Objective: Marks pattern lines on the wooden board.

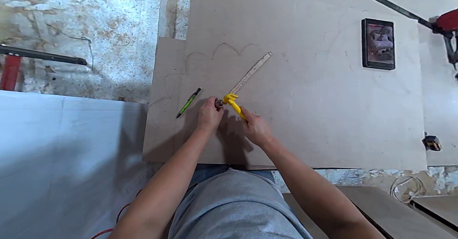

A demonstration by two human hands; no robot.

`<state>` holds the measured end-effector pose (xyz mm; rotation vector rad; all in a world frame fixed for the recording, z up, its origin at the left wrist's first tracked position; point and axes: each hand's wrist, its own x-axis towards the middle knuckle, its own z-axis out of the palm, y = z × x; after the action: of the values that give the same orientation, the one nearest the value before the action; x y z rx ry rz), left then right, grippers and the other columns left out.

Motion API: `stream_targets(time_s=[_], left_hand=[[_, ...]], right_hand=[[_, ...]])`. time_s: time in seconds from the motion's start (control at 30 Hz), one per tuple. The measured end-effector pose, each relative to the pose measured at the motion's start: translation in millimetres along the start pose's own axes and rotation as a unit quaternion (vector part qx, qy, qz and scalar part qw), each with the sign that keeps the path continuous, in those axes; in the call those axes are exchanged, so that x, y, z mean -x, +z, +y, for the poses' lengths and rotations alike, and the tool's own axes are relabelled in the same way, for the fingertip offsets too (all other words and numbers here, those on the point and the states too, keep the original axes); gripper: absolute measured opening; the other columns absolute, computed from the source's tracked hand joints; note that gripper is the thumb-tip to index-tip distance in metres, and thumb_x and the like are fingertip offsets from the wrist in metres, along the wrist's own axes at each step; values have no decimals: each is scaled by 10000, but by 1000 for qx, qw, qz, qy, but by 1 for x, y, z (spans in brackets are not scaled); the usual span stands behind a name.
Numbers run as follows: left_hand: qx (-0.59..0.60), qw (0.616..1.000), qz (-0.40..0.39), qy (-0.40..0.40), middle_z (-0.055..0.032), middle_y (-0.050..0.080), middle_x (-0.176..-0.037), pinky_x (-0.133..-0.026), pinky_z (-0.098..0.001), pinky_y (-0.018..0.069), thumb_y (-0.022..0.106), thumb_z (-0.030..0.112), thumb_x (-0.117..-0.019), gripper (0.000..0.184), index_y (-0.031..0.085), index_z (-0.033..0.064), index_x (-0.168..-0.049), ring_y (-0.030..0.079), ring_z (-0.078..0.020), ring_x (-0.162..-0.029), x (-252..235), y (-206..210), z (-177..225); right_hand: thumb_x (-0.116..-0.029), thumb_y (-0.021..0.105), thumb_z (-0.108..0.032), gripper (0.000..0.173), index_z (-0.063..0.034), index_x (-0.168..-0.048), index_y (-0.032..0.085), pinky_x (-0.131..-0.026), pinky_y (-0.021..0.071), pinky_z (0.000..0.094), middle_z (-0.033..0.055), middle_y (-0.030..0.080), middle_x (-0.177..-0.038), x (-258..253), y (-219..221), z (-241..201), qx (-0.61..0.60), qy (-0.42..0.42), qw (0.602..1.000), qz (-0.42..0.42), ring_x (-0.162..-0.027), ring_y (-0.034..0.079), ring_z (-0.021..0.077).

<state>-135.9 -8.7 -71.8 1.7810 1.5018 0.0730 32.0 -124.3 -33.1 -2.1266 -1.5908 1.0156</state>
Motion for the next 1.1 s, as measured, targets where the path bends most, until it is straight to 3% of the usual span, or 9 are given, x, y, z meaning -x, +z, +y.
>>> stream_targets(time_s=[0.2,0.37,0.47,0.57,0.67,0.73,0.97,1.03,1.1], left_hand=[[44,999,15,18,-131,703,-1059,-869,-456,602,749,160,-941,429,605,21,-1321,710,-244,-930,19,-2,-28],[4,1000,-3,4,-119,710,-1074,-907,-465,586,745,170,-945,408,617,31,-1306,706,-247,-970,26,-8,-31],[4,1000,-1,13,-122,719,-1080,-908,-450,597,764,172,-935,424,620,15,-1302,719,-239,-971,29,-9,-40],[5,1000,5,15,-101,719,-1054,-871,-433,608,766,173,-928,412,633,39,-1295,719,-213,-927,37,-10,-49],[1,1000,-1,-2,-91,717,-1052,-874,-434,601,762,161,-931,401,632,55,-1296,713,-211,-932,39,-13,-48],[-6,1000,-12,-4,-100,718,-1069,-890,-449,593,740,153,-943,400,621,51,-1311,708,-225,-954,41,-15,-48],[-3,1000,11,-5,-96,719,-1056,-861,-463,603,775,204,-940,393,636,61,-1279,718,-217,-935,50,-12,-54],[-10,1000,13,-13,-80,724,-1050,-857,-445,608,772,193,-941,384,645,72,-1282,721,-203,-928,55,-14,-55],[-11,1000,9,-19,-78,721,-1049,-851,-435,604,767,173,-943,373,641,69,-1280,713,-197,-917,60,-16,-56]], right_hand=[[-1062,570,-244,463,-60,-1484,519,-575,584,366,90,701,-943,21,-20,-14,-51,-116,969,210,-658,644,163],[-1060,546,-230,424,-123,-1470,535,-696,612,497,115,725,-948,6,23,7,-34,-60,996,52,-769,718,260],[-1058,557,-245,448,-60,-1466,555,-581,581,385,80,697,-826,13,19,-9,-141,-90,973,158,-622,640,172],[-1087,500,-336,508,-142,-1554,450,-455,504,336,29,614,-750,22,5,-20,-194,-66,952,229,-519,536,128],[-1054,560,-249,471,-75,-1490,524,-615,605,435,101,723,-896,10,19,-1,-100,-74,977,173,-673,681,207],[-1050,558,-245,434,-168,-1477,544,-748,613,528,119,741,-993,-3,25,-3,-51,-48,997,38,-829,735,280],[-1052,580,-216,426,-25,-1432,561,-564,562,321,58,692,-864,29,-17,-32,-158,-136,949,235,-628,612,117],[-1057,569,-238,440,-29,-1444,546,-545,561,331,58,684,-862,35,-2,-14,-127,-119,956,236,-619,609,127],[-1047,576,-228,458,-90,-1481,531,-636,615,443,99,727,-938,25,24,2,-85,-73,981,156,-715,701,218]])
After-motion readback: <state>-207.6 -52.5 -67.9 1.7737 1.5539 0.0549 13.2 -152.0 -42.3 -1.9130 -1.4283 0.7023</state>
